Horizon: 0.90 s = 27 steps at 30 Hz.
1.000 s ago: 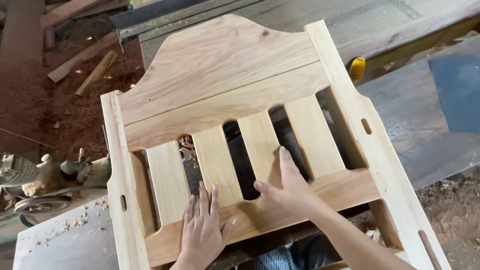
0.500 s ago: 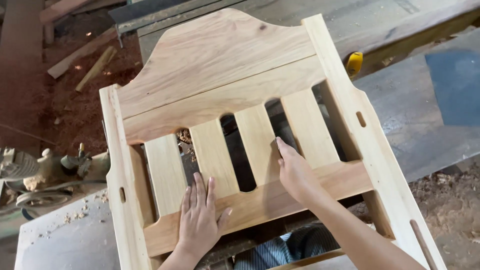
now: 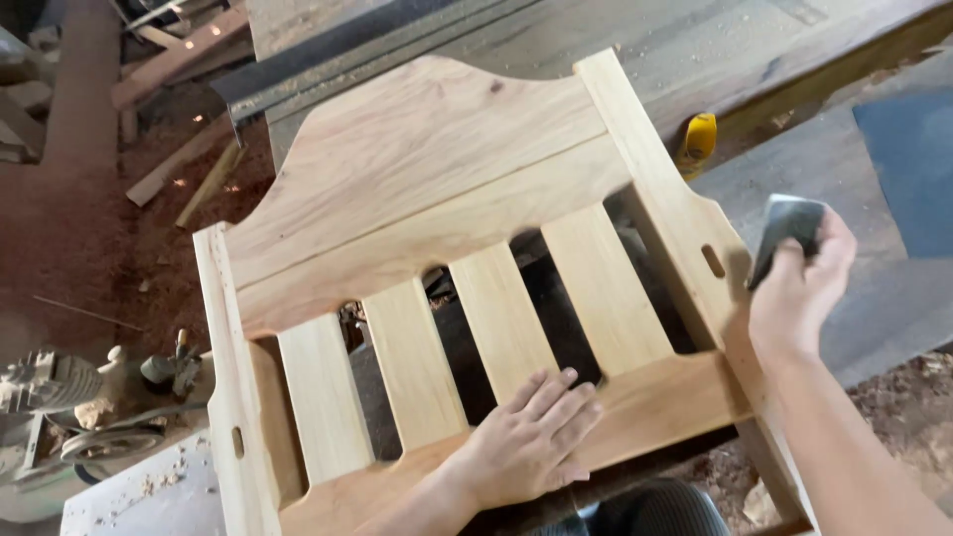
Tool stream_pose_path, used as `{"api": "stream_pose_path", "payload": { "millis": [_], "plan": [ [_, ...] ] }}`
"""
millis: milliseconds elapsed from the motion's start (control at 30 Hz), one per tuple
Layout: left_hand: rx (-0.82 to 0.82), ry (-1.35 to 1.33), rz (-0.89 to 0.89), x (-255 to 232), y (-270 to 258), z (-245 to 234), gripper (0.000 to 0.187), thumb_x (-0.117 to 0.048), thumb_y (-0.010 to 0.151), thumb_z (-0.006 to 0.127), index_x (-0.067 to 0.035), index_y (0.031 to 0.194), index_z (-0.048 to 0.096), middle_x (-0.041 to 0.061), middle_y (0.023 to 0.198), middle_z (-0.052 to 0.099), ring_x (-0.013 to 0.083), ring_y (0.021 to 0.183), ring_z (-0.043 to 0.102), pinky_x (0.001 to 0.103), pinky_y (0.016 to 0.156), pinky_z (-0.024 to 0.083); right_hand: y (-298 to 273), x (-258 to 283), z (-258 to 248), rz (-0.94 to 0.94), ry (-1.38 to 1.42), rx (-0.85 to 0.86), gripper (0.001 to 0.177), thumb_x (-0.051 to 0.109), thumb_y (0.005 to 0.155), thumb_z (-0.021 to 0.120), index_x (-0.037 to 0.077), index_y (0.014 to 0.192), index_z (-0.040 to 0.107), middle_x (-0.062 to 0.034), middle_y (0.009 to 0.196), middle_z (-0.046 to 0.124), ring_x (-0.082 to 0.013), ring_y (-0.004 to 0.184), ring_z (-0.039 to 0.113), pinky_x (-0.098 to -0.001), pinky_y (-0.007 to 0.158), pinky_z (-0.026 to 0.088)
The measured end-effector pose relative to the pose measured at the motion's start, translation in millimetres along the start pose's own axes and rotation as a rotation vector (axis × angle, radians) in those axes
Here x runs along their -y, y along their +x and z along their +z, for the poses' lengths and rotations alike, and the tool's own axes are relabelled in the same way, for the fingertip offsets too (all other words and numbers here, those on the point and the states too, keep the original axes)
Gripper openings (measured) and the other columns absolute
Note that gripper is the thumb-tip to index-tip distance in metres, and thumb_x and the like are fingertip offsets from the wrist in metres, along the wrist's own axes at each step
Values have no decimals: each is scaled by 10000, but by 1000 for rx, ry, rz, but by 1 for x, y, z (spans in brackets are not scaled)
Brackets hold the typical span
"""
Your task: Sand the surfaces and edges of a wooden chair backrest component using sandpaper.
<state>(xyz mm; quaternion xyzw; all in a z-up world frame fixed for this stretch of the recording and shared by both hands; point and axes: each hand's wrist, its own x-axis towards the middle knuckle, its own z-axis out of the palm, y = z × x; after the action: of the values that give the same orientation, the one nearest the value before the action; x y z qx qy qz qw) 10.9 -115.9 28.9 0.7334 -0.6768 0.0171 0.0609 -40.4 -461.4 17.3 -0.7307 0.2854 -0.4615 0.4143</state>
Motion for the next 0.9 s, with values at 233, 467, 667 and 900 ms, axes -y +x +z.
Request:
{"api": "stream_pose_path", "payload": {
  "millis": [233,467,667,900],
  "plan": [
    [435,29,13,116,77,-41,447,-517,1043,399,-178,1071,689,13,1233,699,159,1321,577,332,1312,347,-2,-35,-2,-142,3,20,384,-107,1063,476,-52,1443,480,-122,1322,572,-171,1194,564,-312,1104,467],
    [-195,454,147,151,75,-43,456,-465,992,518,-101,1194,704,106,1537,582,283,1505,421,503,1288,211,-5,-34,0,-80,34,1,391,-96,1066,498,-49,1453,471,-85,1213,568,-118,1031,520,-281,1012,479],
    [-73,59,-183,51,45,14,662,-474,1040,454,10,1491,450,217,1641,290,410,1545,153,539,1243,91,-3,-31,0,-84,6,21,365,-75,1097,527,-39,1455,464,-85,1170,567,-128,1036,527,-292,974,478],
    [-208,-7,-480,57,50,2,749,-491,1029,410,-5,1584,276,237,1687,138,420,1567,66,559,1243,60,-6,-14,-2,-91,15,81,344,-111,1066,485,-48,1404,479,-84,1236,576,-130,1094,554,-303,1034,479]
  ]
}}
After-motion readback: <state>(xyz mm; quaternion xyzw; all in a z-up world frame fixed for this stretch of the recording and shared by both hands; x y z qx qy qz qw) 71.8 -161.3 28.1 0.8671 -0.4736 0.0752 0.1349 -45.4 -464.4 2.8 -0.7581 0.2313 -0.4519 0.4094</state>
